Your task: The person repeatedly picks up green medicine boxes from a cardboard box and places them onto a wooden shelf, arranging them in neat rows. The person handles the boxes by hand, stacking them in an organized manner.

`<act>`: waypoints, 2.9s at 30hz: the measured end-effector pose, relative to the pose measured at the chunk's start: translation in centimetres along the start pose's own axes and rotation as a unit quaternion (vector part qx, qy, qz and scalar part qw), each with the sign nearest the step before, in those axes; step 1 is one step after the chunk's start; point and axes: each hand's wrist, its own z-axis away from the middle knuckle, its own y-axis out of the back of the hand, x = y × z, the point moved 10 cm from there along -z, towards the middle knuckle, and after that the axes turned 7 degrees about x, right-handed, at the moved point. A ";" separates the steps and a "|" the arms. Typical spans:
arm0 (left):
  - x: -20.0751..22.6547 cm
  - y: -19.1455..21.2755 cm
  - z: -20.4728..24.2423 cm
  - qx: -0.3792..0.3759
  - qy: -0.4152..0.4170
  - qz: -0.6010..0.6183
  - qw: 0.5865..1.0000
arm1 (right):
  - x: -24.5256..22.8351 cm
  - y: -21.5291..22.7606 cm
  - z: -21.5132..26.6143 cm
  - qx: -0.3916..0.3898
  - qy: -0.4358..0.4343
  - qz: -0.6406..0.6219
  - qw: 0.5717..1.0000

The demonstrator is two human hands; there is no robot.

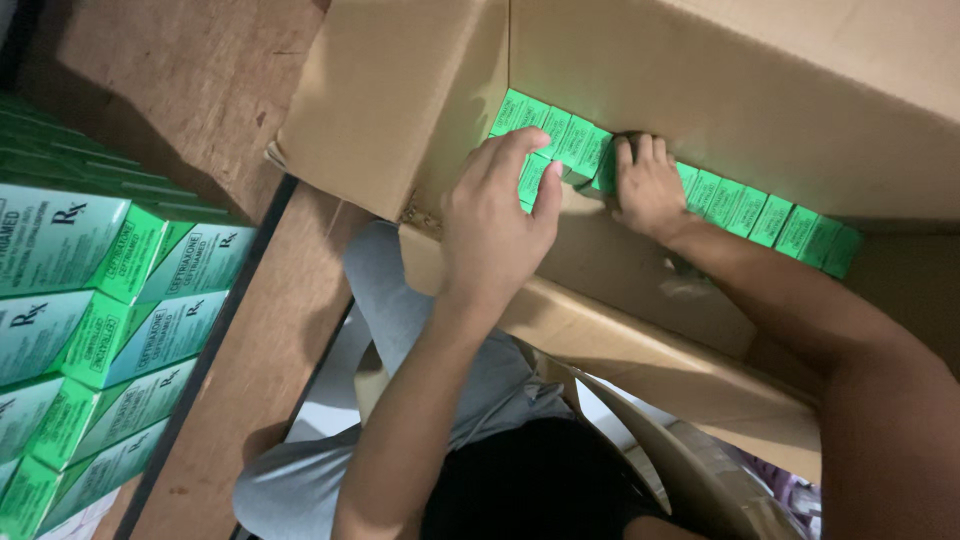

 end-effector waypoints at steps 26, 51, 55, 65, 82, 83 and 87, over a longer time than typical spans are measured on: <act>15.1 11.3 3.9 0.183 -0.209 -0.010 0.961 | -14.0 43.7 14.0 0.257 0.197 -0.256 0.911; 6.9 41.2 19.2 0.454 0.081 0.082 0.884 | -46.2 41.3 17.8 -0.172 0.456 -0.500 0.716; 5.2 42.0 20.4 0.496 0.104 0.140 0.851 | -43.5 42.5 8.2 -0.031 0.314 -0.492 0.811; 5.0 41.2 20.0 0.462 0.149 0.104 0.868 | -50.2 40.9 -13.1 0.250 0.364 -0.465 0.768; 2.9 41.0 18.3 0.512 0.053 0.126 0.848 | -53.3 38.7 11.2 -0.223 0.474 -0.584 0.620; 3.6 41.1 17.8 0.507 0.038 0.104 0.855 | -53.9 38.7 12.4 -0.189 0.488 -0.534 0.664; 5.2 41.7 18.4 0.490 0.084 -0.118 0.860 | -56.9 39.3 12.2 -0.135 0.473 -0.519 0.698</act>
